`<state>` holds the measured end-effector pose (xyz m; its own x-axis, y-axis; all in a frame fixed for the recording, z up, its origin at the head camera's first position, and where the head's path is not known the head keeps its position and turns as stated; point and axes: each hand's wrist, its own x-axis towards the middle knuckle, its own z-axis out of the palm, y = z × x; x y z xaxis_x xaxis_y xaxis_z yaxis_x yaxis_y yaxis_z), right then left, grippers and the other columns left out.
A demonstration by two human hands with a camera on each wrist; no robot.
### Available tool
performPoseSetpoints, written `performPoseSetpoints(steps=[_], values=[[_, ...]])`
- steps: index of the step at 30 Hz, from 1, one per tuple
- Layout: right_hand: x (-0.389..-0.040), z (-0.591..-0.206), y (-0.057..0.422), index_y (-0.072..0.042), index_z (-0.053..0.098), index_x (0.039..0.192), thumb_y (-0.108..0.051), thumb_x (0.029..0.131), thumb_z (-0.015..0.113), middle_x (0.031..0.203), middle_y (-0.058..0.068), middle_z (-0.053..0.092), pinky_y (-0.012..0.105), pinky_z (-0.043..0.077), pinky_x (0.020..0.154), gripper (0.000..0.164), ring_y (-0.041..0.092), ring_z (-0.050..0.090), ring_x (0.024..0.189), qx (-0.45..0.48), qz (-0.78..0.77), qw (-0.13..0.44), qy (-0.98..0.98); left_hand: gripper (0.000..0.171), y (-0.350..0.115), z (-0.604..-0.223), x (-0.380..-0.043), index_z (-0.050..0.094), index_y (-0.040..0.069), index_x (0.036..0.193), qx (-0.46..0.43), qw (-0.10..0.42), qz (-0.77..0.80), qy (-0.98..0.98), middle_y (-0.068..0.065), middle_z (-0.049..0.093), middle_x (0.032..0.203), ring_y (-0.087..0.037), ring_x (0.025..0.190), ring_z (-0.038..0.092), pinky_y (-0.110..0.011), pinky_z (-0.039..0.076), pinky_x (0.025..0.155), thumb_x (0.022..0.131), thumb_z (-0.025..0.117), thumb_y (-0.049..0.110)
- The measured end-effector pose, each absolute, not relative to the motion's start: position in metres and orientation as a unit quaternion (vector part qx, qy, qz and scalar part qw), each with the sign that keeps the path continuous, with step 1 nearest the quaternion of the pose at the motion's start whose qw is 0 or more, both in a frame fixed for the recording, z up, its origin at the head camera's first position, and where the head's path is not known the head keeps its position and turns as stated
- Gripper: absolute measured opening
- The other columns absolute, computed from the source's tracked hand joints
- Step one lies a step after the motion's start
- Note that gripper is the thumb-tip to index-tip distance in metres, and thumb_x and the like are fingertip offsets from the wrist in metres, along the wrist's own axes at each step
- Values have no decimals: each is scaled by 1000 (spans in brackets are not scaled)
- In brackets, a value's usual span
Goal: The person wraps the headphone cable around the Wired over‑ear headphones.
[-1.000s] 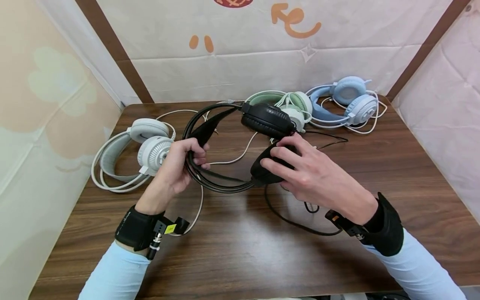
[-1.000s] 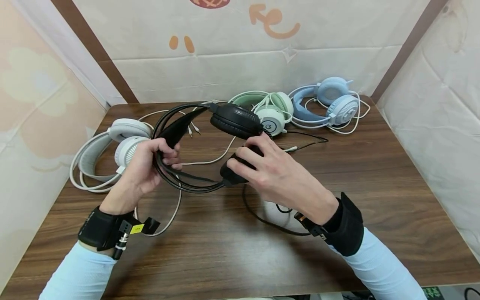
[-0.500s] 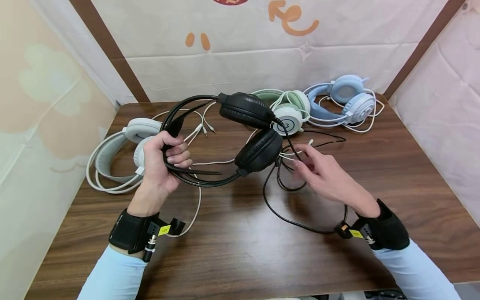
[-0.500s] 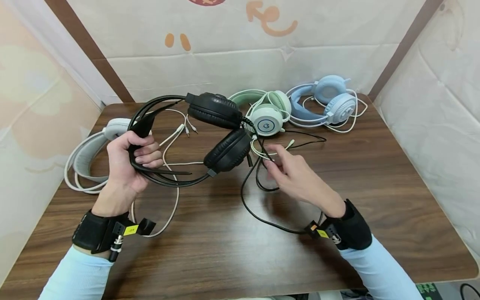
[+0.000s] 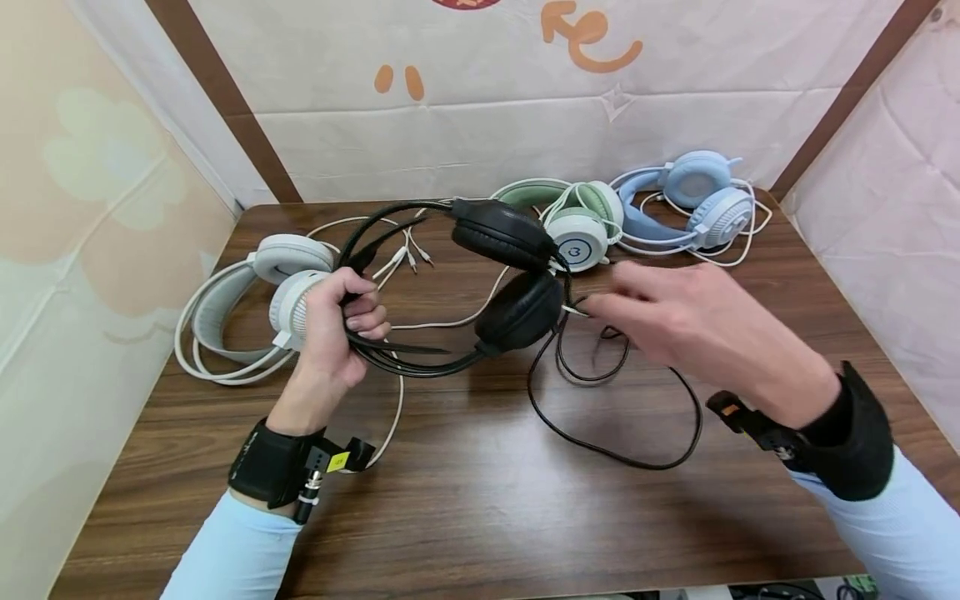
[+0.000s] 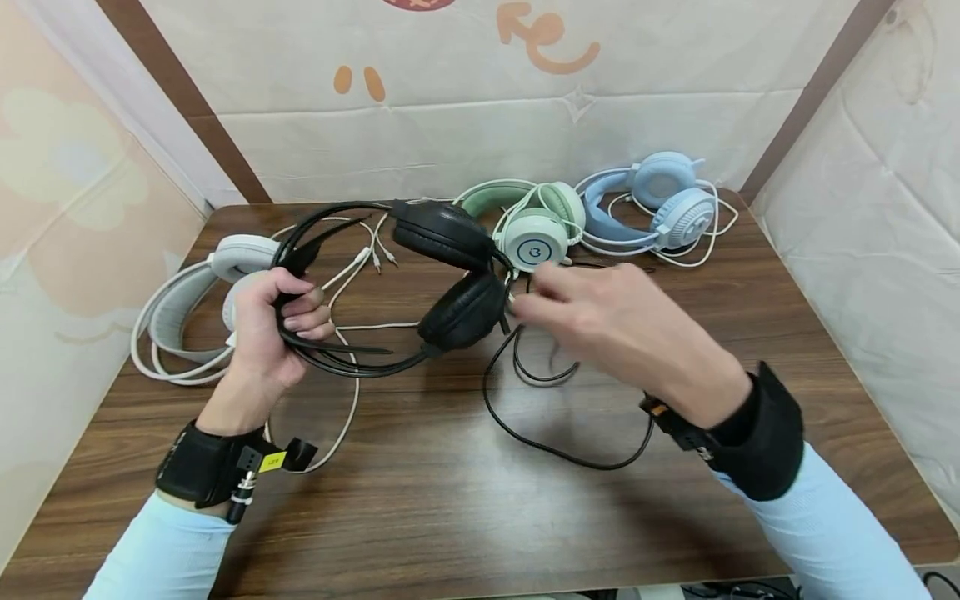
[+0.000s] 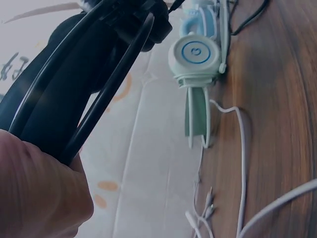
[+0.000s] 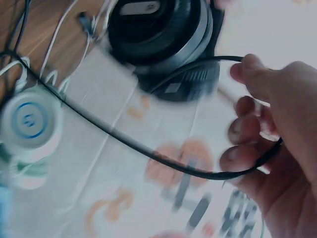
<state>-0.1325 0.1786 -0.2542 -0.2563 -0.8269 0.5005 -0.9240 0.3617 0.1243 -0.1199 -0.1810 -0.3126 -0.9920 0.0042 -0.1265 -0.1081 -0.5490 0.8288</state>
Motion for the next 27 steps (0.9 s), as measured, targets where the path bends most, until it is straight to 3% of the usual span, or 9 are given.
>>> performPoseSetpoints(steps=[2,5,8,13,17,22,27], values=[[-131,-247,160,-12,65,108,-2,96,56,88,1,52,28,42,49,19,11,49,64,587,53,268,-762,35,-172,-314,-120,36,24,59,-52,38,864,499,13,20,51,-5,50,9,-15,8,51,89,31,5],[-134,-241,139,-10,62,98,-9,97,63,82,1,49,29,41,47,3,12,48,60,613,46,277,-739,30,-160,-318,-118,39,22,63,-33,60,844,533,13,22,51,-4,48,12,-16,10,49,86,37,3],[-141,-236,128,-12,60,88,-17,94,71,75,-2,49,27,41,46,14,9,51,58,618,72,262,-737,26,-153,-321,-115,36,18,64,1,92,828,554,11,20,54,-4,47,13,-19,9,48,83,41,1],[-154,-225,123,-16,60,86,-29,82,84,75,-8,57,24,44,55,27,2,52,64,591,151,160,-776,20,-152,-323,-113,33,15,69,55,153,818,552,10,19,57,-4,46,13,-23,6,48,80,40,0],[-166,-218,124,-17,62,81,-29,77,89,73,-12,57,19,44,62,30,-1,51,67,571,223,62,-787,18,-154,-324,-113,33,15,69,88,194,813,541,10,19,56,-3,47,15,-22,6,48,77,38,0],[-178,-216,132,-24,66,79,-28,82,85,74,-17,61,16,44,59,20,1,54,66,555,281,-25,-782,19,-155,-328,-111,35,17,68,98,215,823,517,9,17,58,-4,47,15,-22,7,49,75,37,0],[-186,-218,146,-27,73,93,-26,90,78,76,-16,61,20,42,56,6,5,53,65,531,268,-62,-802,19,-157,-331,-109,37,17,69,98,213,830,505,9,17,59,-4,47,15,-22,6,49,75,36,-1]])
